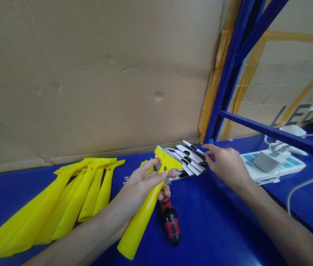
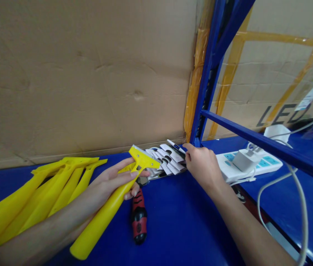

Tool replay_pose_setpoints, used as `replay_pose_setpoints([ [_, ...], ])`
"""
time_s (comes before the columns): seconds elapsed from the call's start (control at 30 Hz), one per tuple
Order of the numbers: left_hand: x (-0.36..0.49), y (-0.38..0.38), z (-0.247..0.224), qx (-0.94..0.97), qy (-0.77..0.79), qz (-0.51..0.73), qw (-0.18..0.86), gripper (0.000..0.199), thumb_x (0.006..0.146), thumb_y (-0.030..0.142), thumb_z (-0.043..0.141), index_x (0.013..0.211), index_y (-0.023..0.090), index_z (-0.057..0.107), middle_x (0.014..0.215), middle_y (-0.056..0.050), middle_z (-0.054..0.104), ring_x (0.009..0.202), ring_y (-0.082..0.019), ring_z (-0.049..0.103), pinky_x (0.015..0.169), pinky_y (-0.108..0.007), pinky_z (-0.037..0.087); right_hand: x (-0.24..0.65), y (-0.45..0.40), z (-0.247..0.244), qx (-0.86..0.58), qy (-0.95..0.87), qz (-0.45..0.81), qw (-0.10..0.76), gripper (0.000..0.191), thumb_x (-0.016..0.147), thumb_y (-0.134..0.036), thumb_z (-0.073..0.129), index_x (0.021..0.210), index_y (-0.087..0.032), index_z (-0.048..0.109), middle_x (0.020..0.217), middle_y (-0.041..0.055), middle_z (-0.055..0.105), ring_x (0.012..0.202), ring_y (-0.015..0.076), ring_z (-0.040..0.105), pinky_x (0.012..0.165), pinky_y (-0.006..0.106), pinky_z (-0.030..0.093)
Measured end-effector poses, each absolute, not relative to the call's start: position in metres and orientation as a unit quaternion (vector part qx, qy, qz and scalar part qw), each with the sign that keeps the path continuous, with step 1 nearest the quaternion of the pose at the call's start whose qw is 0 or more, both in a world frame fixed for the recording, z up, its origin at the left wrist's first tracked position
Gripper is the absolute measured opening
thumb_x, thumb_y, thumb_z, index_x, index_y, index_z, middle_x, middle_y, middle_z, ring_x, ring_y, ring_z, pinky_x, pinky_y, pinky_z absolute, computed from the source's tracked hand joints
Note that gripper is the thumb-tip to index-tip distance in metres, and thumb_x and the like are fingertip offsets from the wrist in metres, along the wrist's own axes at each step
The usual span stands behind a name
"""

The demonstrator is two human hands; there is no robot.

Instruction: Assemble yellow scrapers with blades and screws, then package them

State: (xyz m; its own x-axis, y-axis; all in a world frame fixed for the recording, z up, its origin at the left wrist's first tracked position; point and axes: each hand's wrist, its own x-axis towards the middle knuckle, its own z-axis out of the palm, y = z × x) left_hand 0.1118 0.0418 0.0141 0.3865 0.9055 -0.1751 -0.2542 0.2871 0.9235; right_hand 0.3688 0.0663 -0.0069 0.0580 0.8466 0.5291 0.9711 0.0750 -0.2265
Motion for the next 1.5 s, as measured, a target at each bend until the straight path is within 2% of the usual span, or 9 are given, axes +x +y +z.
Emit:
replay_pose_setpoints([
  [0.2, 0.100, 0.038, 0.019, 0.434, 0.362, 0.444, 0.695, 0.035, 0.095, 0.014, 0.066, 0.129, 0.016, 0.056, 0.113, -0.012, 0.076, 0.064, -0.010, 0.067, 0.055, -0.019, 0.051, 0.346, 0.046, 0.008, -0.597, -0.642, -0.262, 0.404, 0.029, 0.102, -0.027, 0.053, 0.117, -0.021, 0.078, 0.102, 0.0128, 0.084, 0.088, 0.0311, 0.079, 0.085, 0.045, 0.057],
  [0.37, 0.074, 0.031, 0.029, 0.385, 0.403, 0.501, 0.662, 0.048, 0.101, 0.012, 0.056, 0.144, 0.025, 0.041, 0.096, -0.005, 0.074, 0.055, -0.009, 0.059, 0.049, -0.018, 0.044, 0.313, 0.018, 0.011, -0.493, -0.670, -0.112, 0.544, 0.017, 0.098, -0.022, 0.065, 0.111, -0.029, 0.073, 0.102, 0.0047, 0.084, 0.081, 0.0229, 0.079, 0.079, 0.038, 0.063],
  [0.57, 0.047, 0.023, 0.028, 0.397, 0.389, 0.489, 0.672, 0.038, 0.104, 0.038, 0.056, 0.134, 0.016, 0.052, 0.074, 0.000, 0.061, 0.052, -0.009, 0.046, 0.044, -0.017, 0.038, 0.290, 0.008, 0.008, -0.391, -0.757, 0.020, 0.524, 0.016, 0.089, -0.015, 0.073, 0.094, -0.029, 0.078, 0.096, 0.0015, 0.085, 0.088, 0.0223, 0.080, 0.086, 0.038, 0.065],
  [0.7, 0.043, 0.013, 0.020, 0.389, 0.438, 0.502, 0.637, 0.089, 0.088, 0.017, 0.077, 0.158, 0.027, 0.022, 0.080, 0.003, 0.065, 0.049, -0.006, 0.047, 0.044, -0.015, 0.039, 0.278, 0.014, 0.001, -0.434, -0.689, 0.211, 0.541, 0.007, 0.082, -0.029, 0.082, 0.087, -0.025, 0.080, 0.088, 0.0048, 0.084, 0.077, 0.0227, 0.080, 0.074, 0.035, 0.067],
  [0.83, 0.043, 0.008, 0.015, 0.399, 0.417, 0.514, 0.635, 0.113, 0.080, 0.013, 0.084, 0.161, 0.032, 0.009, 0.089, 0.000, 0.071, 0.044, -0.003, 0.045, 0.040, -0.013, 0.036, 0.270, 0.020, -0.006, -0.464, -0.572, 0.404, 0.543, 0.037, 0.067, -0.040, 0.094, 0.095, -0.022, 0.079, 0.091, 0.0062, 0.083, 0.074, 0.0220, 0.079, 0.071, 0.033, 0.067],
  [0.97, 0.039, 0.009, 0.015, 0.389, 0.426, 0.517, 0.632, 0.083, 0.088, 0.030, 0.082, 0.155, 0.028, 0.032, 0.102, -0.005, 0.075, 0.048, -0.005, 0.050, 0.039, -0.014, 0.038, 0.270, 0.021, -0.008, -0.463, -0.534, 0.517, 0.482, 0.040, 0.066, -0.040, 0.094, 0.100, -0.022, 0.082, 0.091, 0.0072, 0.084, 0.082, 0.0215, 0.079, 0.079, 0.033, 0.065],
  [1.07, 0.037, 0.009, 0.014, 0.386, 0.437, 0.516, 0.628, 0.065, 0.092, 0.035, 0.077, 0.148, 0.027, 0.046, 0.116, -0.009, 0.076, 0.061, -0.011, 0.064, 0.044, -0.018, 0.046, 0.270, 0.020, -0.007, -0.463, -0.552, 0.514, 0.466, 0.032, 0.069, -0.042, 0.092, 0.093, -0.022, 0.083, 0.085, 0.0065, 0.083, 0.072, 0.0193, 0.076, 0.066, 0.029, 0.063],
  [1.3, 0.041, 0.006, 0.017, 0.343, 0.405, 0.520, 0.669, 0.101, 0.087, 0.008, 0.077, 0.165, 0.031, 0.017, 0.113, -0.007, 0.081, 0.098, -0.023, 0.078, 0.081, -0.028, 0.063, 0.268, 0.017, -0.006, -0.431, -0.564, 0.500, 0.495, 0.027, 0.073, -0.039, 0.091, 0.093, -0.023, 0.082, 0.078, 0.0036, 0.078, 0.062, 0.0150, 0.070, 0.055, 0.024, 0.059],
  [1.5, 0.041, 0.007, 0.013, 0.371, 0.398, 0.493, 0.678, 0.093, 0.087, 0.017, 0.081, 0.162, 0.029, 0.027, 0.107, -0.007, 0.081, 0.072, -0.015, 0.075, 0.056, -0.017, 0.055, 0.269, 0.019, -0.008, -0.408, -0.544, 0.528, 0.508, 0.027, 0.075, -0.033, 0.091, 0.099, -0.024, 0.081, 0.086, 0.0018, 0.076, 0.062, 0.0118, 0.070, 0.057, 0.022, 0.059],
])
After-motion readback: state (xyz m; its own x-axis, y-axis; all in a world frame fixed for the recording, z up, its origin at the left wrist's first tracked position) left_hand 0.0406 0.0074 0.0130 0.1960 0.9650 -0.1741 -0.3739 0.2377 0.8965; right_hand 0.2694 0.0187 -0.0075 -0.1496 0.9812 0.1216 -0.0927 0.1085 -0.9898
